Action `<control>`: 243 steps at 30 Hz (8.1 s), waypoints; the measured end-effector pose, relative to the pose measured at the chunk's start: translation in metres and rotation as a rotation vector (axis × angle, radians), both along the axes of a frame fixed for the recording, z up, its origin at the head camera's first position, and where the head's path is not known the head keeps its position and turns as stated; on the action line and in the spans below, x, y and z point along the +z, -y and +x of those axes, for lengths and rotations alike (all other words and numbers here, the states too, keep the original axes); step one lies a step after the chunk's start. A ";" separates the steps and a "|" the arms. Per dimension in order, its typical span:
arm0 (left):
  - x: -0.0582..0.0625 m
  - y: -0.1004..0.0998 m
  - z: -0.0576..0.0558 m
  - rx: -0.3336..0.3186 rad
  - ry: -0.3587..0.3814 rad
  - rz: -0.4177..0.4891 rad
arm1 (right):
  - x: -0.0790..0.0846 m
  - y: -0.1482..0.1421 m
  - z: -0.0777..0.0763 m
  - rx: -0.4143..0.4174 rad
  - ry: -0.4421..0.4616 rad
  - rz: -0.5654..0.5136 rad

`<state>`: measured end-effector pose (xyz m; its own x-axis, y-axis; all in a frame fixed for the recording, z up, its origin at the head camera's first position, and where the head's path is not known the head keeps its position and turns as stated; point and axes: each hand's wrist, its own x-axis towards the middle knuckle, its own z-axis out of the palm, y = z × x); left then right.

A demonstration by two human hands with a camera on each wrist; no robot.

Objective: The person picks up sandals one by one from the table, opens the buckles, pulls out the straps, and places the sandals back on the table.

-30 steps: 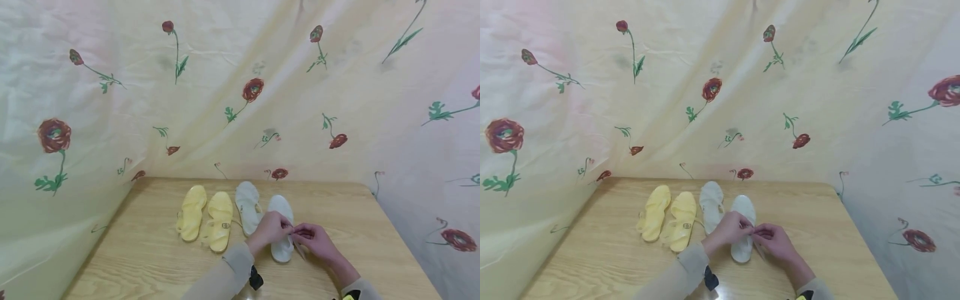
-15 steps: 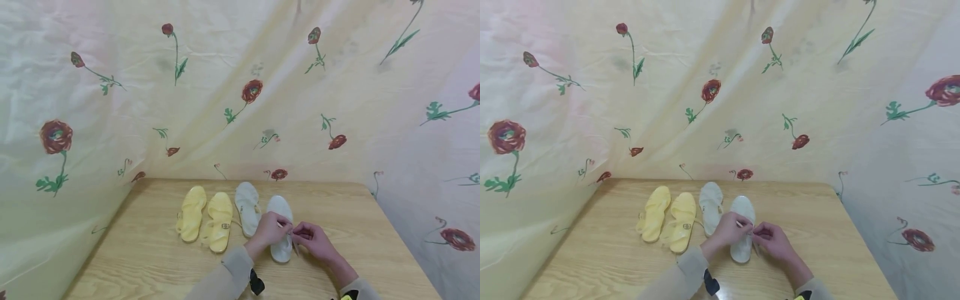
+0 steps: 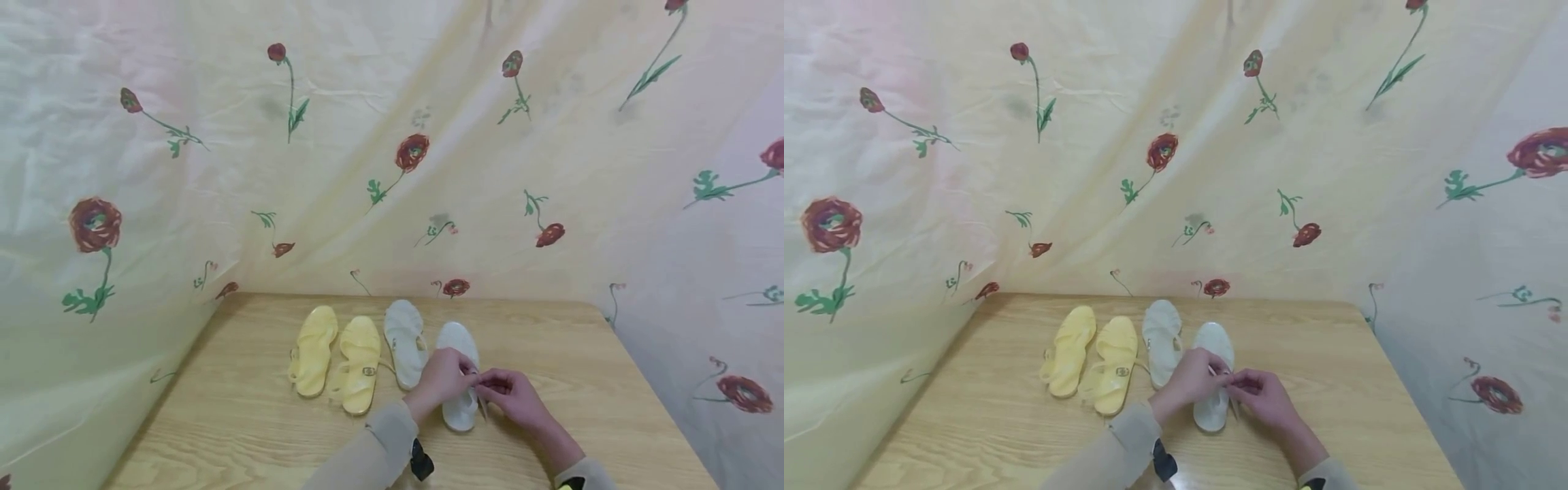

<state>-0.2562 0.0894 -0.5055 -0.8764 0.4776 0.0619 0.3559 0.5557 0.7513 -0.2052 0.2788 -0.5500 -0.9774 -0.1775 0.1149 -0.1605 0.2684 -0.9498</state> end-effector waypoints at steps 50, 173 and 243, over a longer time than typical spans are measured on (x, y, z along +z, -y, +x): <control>0.003 0.000 0.003 0.008 0.083 0.013 | -0.001 0.006 0.003 -0.028 0.023 -0.028; 0.010 0.015 -0.010 -0.242 -0.273 -0.397 | -0.006 0.005 0.006 -0.114 0.193 -0.169; 0.014 0.026 -0.014 -0.320 -0.052 -0.217 | -0.011 0.015 0.018 -0.087 -0.114 -0.041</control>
<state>-0.2698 0.0635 -0.4918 -0.6793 0.7332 -0.0305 0.5715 0.5545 0.6049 -0.1869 0.2642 -0.5608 -0.9692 -0.0855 0.2311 -0.2453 0.2475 -0.9373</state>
